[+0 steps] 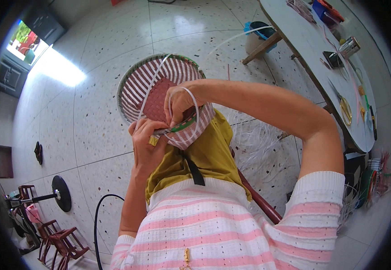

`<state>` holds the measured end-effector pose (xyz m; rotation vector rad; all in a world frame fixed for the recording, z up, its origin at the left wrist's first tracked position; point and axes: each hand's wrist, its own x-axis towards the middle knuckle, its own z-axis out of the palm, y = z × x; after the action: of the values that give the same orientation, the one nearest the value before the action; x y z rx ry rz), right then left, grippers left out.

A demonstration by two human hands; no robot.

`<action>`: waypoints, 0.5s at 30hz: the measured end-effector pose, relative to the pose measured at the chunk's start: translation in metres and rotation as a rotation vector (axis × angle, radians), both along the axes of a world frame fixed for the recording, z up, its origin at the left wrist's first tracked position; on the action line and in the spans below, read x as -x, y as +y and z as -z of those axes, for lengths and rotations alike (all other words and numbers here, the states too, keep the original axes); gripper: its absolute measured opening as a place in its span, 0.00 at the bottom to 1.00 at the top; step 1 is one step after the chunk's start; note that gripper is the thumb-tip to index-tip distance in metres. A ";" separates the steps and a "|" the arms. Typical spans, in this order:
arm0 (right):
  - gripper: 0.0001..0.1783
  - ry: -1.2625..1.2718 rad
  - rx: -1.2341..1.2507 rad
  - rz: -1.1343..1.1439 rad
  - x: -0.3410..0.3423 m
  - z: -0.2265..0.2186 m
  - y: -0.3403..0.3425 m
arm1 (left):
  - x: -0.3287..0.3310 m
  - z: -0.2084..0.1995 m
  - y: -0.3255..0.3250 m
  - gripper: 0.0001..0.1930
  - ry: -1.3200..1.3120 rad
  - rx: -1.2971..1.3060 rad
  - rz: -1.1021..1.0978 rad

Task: The person weaves a basket by hand, threading white plastic strips through existing pink strips and over a green circular frame.

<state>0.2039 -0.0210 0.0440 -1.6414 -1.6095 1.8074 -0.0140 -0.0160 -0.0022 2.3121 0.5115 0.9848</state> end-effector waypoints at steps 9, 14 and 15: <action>0.12 0.008 0.112 -0.052 -0.005 0.004 0.003 | 0.000 -0.002 0.003 0.13 0.006 -0.001 -0.001; 0.14 -0.032 -0.025 -0.047 -0.015 0.007 0.002 | 0.001 -0.007 0.014 0.12 0.039 0.013 0.136; 0.14 -0.031 -0.028 -0.052 -0.011 0.005 0.002 | 0.003 -0.007 0.016 0.12 0.040 0.010 0.131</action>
<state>0.2152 -0.0192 0.0393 -1.6388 -1.6974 1.7839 -0.0167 0.0001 0.0044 2.3279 0.3744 0.8731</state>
